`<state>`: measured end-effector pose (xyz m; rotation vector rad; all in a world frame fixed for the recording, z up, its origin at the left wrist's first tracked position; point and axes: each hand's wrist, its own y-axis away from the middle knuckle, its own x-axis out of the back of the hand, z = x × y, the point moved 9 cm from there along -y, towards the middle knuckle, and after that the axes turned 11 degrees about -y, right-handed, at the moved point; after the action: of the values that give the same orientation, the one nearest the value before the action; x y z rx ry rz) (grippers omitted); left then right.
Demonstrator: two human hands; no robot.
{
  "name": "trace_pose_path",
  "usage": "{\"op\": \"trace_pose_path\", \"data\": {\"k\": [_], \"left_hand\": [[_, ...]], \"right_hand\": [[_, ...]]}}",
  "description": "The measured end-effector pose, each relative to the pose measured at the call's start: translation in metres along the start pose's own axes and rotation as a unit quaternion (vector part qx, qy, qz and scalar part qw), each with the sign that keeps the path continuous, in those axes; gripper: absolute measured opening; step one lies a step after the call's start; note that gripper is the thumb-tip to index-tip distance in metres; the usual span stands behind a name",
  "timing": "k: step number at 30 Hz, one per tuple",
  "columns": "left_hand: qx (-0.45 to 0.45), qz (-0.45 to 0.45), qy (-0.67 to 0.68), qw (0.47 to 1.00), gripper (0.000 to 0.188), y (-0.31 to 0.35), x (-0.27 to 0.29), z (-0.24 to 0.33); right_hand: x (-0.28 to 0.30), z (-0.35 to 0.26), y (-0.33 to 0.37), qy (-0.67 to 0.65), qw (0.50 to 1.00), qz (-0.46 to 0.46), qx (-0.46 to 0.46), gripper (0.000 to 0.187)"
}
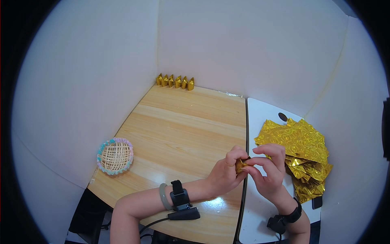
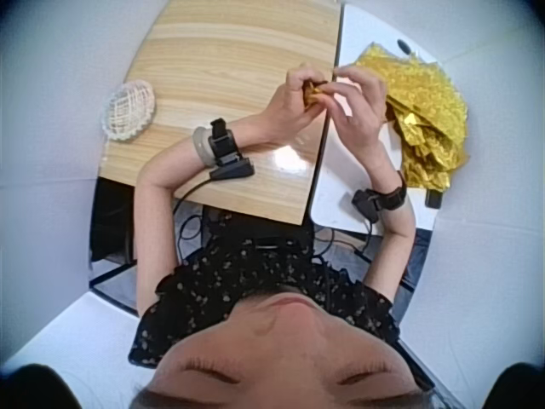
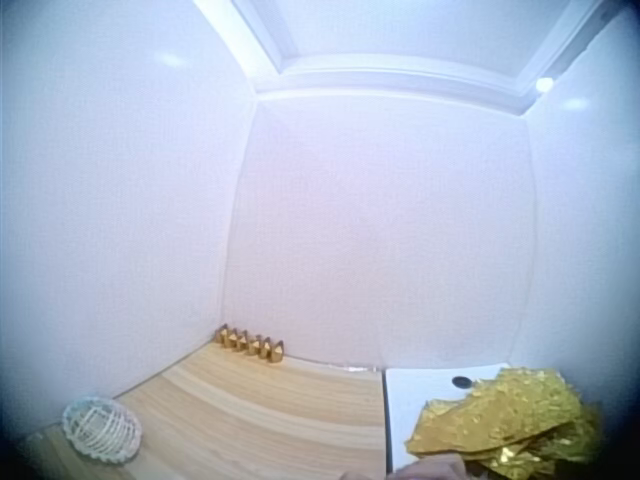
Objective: Folding gold foil paper into traditional decorative ingot shapes.
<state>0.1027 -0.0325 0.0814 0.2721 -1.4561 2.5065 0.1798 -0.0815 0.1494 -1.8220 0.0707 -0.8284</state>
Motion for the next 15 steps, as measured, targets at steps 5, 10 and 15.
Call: {"op": "trace_pose_path", "data": {"k": [5, 10, 15], "left_hand": [[-0.006, 0.001, -0.014, 1.0, 0.052, -0.0005, 0.0027, 0.0018], [-0.016, -0.001, -0.021, 1.0, 0.053, -0.0017, 0.0029, 0.0045], [-0.015, -0.003, -0.002, 1.0, 0.056, 0.0003, 0.0024, 0.0007]], "right_hand": [[-0.0045, -0.002, 0.0001, 0.005, 1.0, -0.015, 0.003, 0.023], [-0.0052, -0.0025, -0.0011, 0.02, 0.999, -0.041, 0.004, 0.022], [-0.0039, -0.0055, -0.0047, 0.011, 0.999, -0.038, 0.003, 0.021]]}}
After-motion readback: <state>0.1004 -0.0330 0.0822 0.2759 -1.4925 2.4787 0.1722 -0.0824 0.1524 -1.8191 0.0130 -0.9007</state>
